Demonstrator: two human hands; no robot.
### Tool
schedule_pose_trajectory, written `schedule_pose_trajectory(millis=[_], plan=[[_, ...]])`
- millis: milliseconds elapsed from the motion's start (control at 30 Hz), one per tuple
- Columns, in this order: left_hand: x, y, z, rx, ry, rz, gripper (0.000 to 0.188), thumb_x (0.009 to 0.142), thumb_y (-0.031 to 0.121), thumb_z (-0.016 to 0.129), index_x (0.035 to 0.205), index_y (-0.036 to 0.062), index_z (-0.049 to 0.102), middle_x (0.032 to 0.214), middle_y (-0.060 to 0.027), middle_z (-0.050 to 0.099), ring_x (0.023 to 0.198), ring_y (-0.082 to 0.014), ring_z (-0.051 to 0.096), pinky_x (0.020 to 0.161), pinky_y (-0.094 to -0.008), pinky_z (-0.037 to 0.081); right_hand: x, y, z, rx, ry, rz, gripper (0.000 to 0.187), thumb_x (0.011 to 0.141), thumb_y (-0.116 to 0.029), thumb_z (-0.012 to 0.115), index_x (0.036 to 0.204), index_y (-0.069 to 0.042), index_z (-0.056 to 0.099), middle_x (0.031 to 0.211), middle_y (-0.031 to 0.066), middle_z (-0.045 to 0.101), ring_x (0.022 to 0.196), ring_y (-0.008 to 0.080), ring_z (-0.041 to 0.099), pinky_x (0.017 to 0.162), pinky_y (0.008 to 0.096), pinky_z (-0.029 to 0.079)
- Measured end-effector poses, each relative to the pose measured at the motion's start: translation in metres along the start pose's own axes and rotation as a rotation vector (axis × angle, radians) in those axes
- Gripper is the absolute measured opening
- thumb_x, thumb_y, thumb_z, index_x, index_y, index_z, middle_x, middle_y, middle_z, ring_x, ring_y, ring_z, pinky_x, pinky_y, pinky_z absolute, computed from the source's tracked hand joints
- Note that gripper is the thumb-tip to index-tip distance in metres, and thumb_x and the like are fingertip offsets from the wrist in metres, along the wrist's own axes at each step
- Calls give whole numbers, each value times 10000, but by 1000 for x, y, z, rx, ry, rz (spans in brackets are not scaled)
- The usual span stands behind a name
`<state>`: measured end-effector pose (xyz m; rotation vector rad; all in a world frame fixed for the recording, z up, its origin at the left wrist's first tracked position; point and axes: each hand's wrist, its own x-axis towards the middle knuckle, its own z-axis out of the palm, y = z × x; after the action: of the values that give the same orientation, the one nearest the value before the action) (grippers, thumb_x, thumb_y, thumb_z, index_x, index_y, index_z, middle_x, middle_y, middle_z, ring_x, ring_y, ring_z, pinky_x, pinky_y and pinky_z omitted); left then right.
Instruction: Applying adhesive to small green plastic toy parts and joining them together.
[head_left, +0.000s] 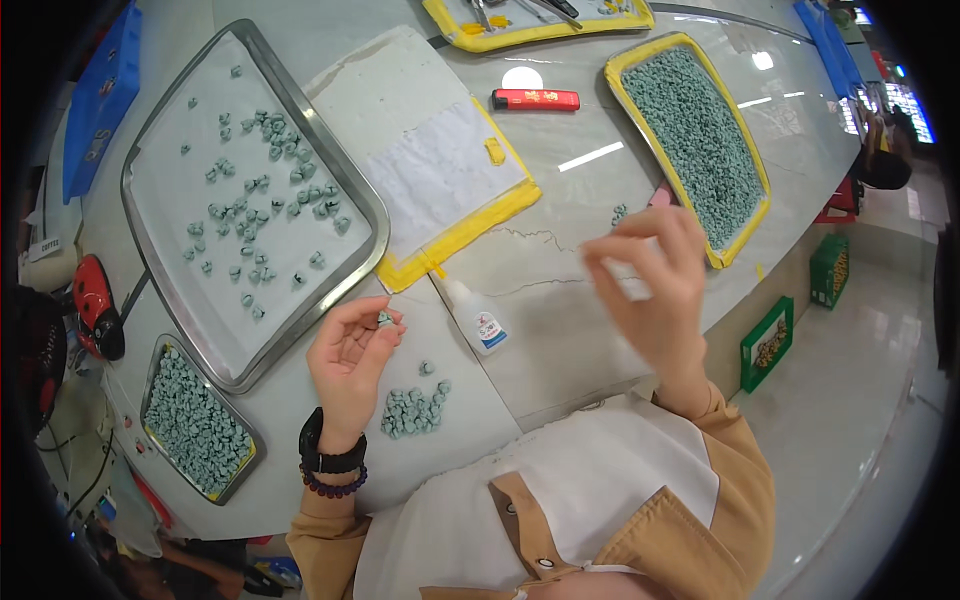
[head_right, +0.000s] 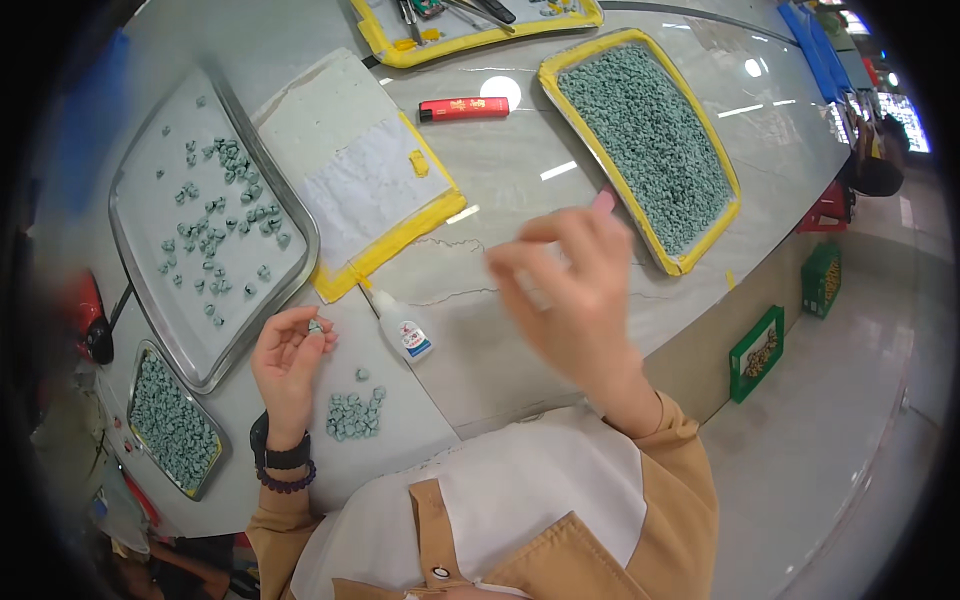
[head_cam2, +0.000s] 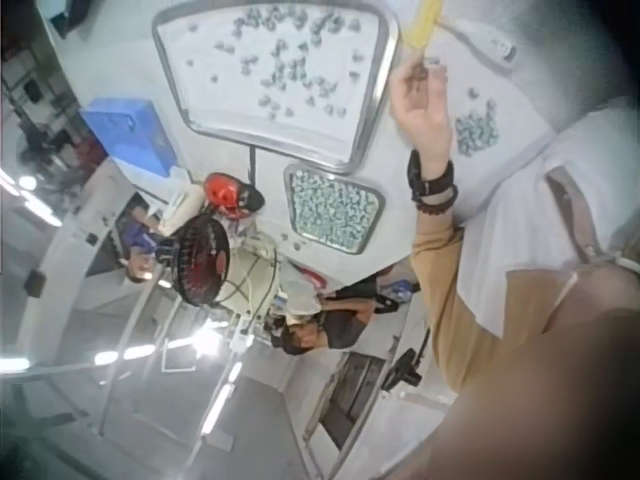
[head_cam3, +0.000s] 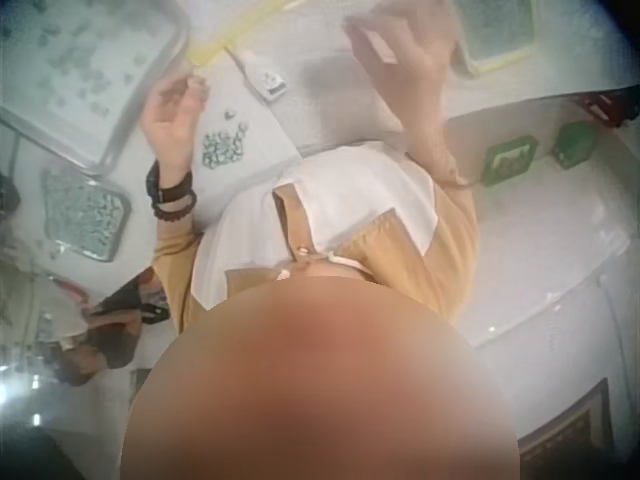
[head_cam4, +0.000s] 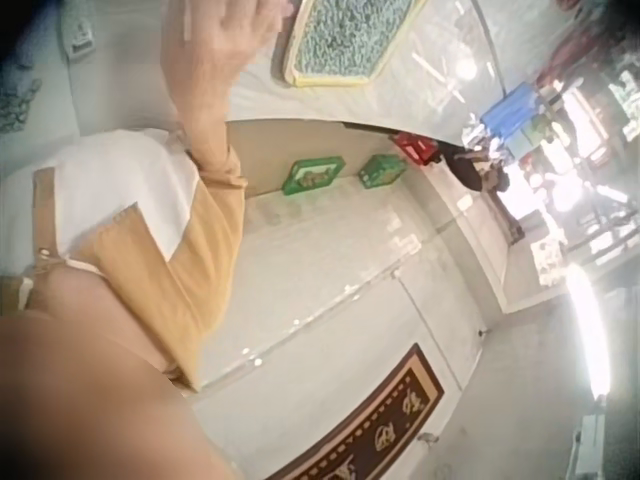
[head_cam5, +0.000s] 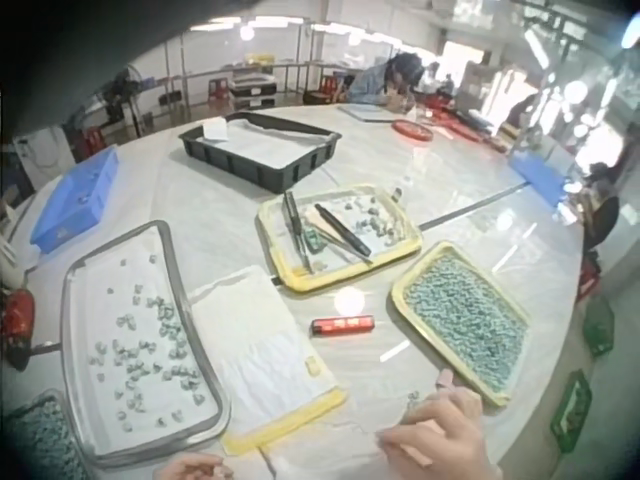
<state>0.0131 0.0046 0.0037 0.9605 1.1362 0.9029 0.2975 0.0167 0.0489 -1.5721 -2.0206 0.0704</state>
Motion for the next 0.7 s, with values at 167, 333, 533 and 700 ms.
schedule_pose_trajectory(millis=[167,333,533,700], plan=[[5,-1,9,48,-39,40,269,871,-34,548,1139,-39,525,994,-97,604,869,-128,592,805,-256,495,-34,57,-13,-205,-72,281,124,682,-63,726,764,-112,647,750,-10,559,795,195,539,810,347,359],[6,-4,7,70,-69,51,281,870,-49,542,1150,-45,523,1012,-101,600,906,-129,590,831,-264,494,-34,55,-8,-241,-51,200,118,690,-40,709,775,-96,650,775,5,581,803,199,549,823,343,364],[1,-5,1,69,-38,68,286,867,-61,538,1153,-52,523,1032,-101,594,931,-133,589,850,-271,492,-23,53,4,-227,-21,87,135,677,-27,707,765,-109,646,763,-8,568,800,207,534,849,361,355],[7,-4,4,15,-60,71,261,868,-51,564,1128,-59,555,1002,-83,618,896,-97,593,813,-223,478,-8,15,-10,-86,14,-122,174,628,-20,711,770,-82,632,769,17,559,789,215,548,871,392,395]])
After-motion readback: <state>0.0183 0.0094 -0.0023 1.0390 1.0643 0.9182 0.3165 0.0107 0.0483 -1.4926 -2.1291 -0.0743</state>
